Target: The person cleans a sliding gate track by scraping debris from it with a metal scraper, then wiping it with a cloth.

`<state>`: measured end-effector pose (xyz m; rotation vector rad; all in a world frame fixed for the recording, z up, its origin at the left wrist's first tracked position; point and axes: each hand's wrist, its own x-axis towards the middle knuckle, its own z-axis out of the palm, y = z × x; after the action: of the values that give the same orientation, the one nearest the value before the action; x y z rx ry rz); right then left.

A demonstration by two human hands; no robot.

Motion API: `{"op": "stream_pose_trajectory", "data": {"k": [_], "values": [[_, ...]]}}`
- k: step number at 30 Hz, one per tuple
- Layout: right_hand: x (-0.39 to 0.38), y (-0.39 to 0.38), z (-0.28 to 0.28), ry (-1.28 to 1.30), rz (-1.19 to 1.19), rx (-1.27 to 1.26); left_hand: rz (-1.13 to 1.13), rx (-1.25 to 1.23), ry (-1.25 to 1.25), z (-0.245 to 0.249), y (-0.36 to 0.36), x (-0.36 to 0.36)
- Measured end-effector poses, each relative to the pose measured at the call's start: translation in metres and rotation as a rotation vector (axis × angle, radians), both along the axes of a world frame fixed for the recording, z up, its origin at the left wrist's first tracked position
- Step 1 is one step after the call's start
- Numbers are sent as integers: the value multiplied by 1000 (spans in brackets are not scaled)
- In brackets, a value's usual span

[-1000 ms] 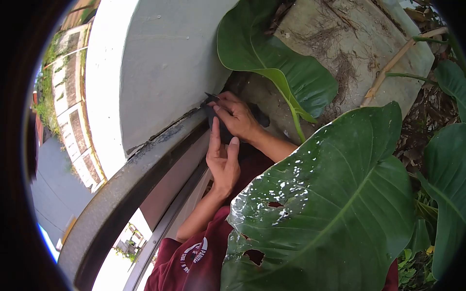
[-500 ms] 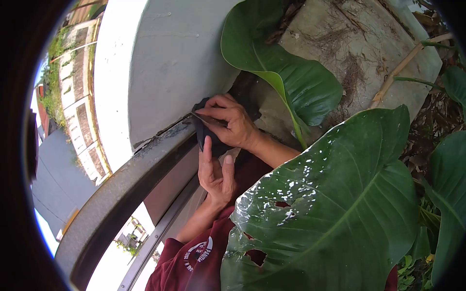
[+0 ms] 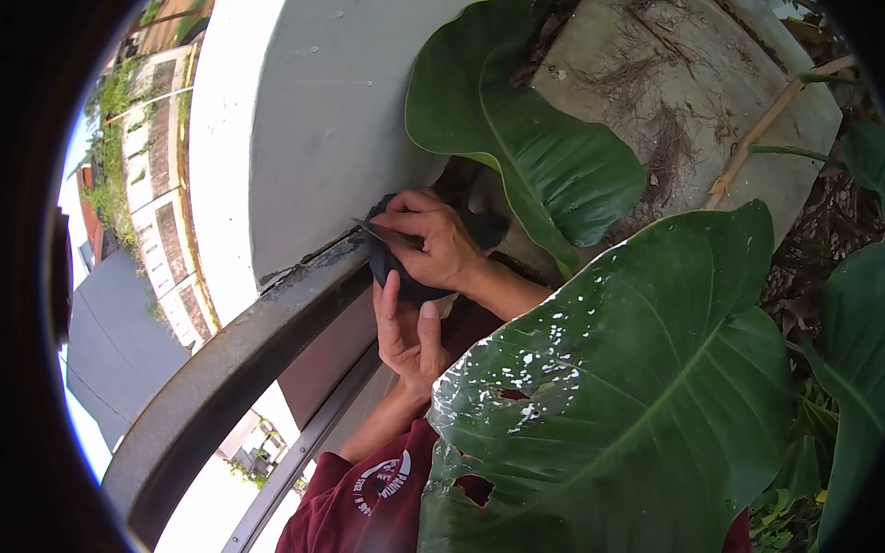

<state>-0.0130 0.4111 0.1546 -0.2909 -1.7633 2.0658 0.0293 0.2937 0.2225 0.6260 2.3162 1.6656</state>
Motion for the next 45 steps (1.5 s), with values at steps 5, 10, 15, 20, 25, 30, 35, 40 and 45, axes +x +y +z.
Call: {"op": "stream_pose_trajectory", "data": {"k": [5,10,15,20,25,30,35,40,45], "values": [[4,-3,-7,58,8,90,57,-13,49,-6,-3,6],[10,4,-19,-30,58,61,159,-71,-156,-8,-5,4],[20,37,-33,-18,161,205,252,-48,-358,-11,1,6],[19,63,-32,-89,348,355,261,6,-462,-20,1,9],[13,60,-10,-298,348,369,279,112,-473,-17,5,9],[-1,54,-11,-347,389,514,308,196,-566,-6,10,7],[-8,45,-16,-349,380,483,436,389,-767,3,22,-5],[-8,46,-11,-358,404,486,416,457,-837,0,27,-14],[-13,46,-6,-323,395,489,432,411,-790,-15,33,-23]]}}
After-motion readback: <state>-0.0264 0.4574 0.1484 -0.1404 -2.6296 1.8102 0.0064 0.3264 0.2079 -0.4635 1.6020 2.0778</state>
